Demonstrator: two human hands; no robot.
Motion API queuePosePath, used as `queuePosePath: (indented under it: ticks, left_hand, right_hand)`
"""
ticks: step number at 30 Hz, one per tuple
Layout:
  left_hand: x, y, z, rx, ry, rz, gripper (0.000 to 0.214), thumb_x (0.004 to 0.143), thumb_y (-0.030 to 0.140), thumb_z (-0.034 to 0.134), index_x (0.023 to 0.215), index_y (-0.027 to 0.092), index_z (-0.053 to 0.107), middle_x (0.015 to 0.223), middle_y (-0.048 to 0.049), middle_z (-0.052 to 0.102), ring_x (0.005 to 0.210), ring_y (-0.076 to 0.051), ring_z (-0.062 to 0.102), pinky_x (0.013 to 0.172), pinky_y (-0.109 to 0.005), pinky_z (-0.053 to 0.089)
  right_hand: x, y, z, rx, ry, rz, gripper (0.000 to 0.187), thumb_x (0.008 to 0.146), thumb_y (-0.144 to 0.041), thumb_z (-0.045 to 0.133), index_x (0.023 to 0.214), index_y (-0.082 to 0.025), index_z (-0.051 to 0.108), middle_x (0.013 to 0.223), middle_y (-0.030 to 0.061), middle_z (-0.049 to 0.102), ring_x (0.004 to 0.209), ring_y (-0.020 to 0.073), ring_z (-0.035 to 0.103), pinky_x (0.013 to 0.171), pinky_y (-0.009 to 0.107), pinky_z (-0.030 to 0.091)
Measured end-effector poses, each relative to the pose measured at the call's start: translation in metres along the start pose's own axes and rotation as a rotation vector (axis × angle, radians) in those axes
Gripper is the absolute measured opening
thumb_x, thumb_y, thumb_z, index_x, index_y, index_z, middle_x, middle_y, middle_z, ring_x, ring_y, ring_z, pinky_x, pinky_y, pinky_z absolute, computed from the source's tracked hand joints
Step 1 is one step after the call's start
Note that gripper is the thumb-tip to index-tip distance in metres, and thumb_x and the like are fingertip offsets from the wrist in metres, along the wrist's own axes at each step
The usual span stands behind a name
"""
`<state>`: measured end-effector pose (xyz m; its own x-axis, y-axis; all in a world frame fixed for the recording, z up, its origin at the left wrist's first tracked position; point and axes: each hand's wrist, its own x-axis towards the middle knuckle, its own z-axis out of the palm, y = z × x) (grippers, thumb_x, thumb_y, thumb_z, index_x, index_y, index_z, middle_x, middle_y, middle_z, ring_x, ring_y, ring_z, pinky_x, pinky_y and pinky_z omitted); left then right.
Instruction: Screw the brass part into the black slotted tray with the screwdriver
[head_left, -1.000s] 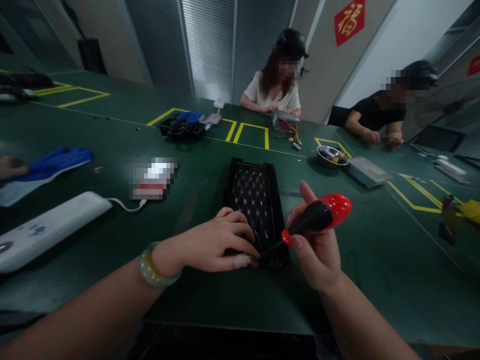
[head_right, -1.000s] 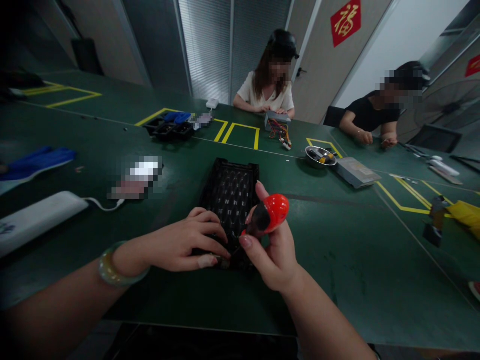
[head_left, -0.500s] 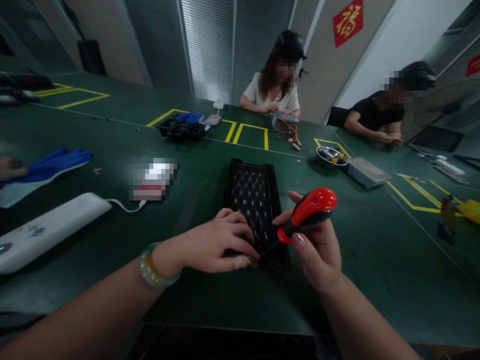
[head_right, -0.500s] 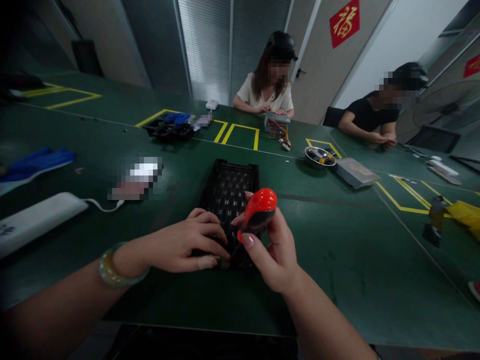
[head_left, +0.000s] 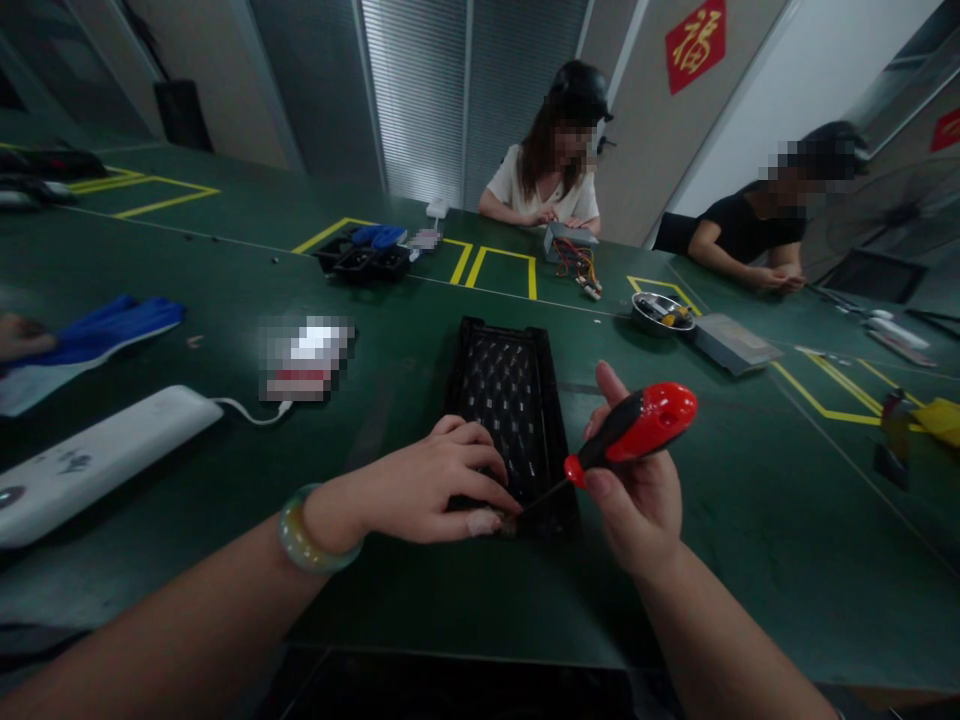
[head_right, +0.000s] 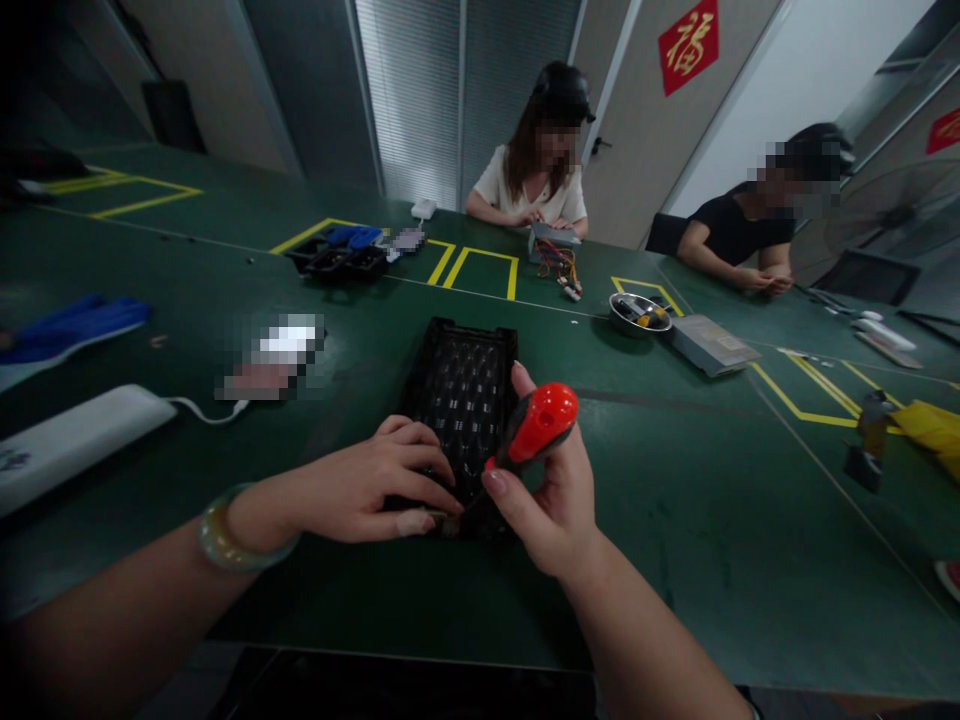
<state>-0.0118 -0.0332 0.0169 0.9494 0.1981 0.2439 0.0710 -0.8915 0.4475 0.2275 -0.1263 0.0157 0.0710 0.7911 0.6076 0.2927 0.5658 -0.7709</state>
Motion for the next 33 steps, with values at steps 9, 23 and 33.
queuePosePath:
  ticks: [9, 23, 33]
  left_hand:
    - [0.0, 0.0, 0.0, -0.004, 0.013, 0.003, 0.024, 0.096, 0.04, 0.063, 0.117, 0.036, 0.073, 0.112, -0.001, 0.071, 0.106, -0.022, 0.055, 0.096, -0.039, 0.029]
    - [0.0, 0.0, 0.0, -0.003, -0.017, 0.002, 0.024, 0.098, 0.041, 0.06, 0.118, 0.035, 0.073, 0.113, -0.0025, 0.071, 0.107, -0.024, 0.054, 0.096, -0.041, 0.028]
    - [0.0, -0.001, 0.001, -0.006, 0.005, 0.008, 0.023, 0.097, 0.04, 0.062, 0.117, 0.035, 0.073, 0.111, -0.0017, 0.071, 0.106, -0.022, 0.055, 0.096, -0.039, 0.029]
  right_hand:
    - [0.009, -0.014, 0.009, 0.116, 0.083, 0.076, 0.06, 0.09, -0.031, 0.068, 0.146, -0.03, 0.046, 0.098, 0.0038, 0.068, 0.085, 0.0201, 0.064, 0.072, 0.036, 0.056]
    - [0.011, -0.011, 0.006, 0.07, 0.185, 0.124, 0.076, 0.086, -0.031, 0.073, 0.153, -0.033, 0.037, 0.111, 0.0049, 0.065, 0.093, 0.0204, 0.067, 0.078, 0.036, 0.058]
    - [0.018, -0.012, 0.003, 0.189, 0.183, 0.045, 0.06, 0.087, -0.025, 0.064, 0.146, -0.026, 0.049, 0.093, 0.0039, 0.069, 0.082, 0.0194, 0.065, 0.066, 0.033, 0.054]
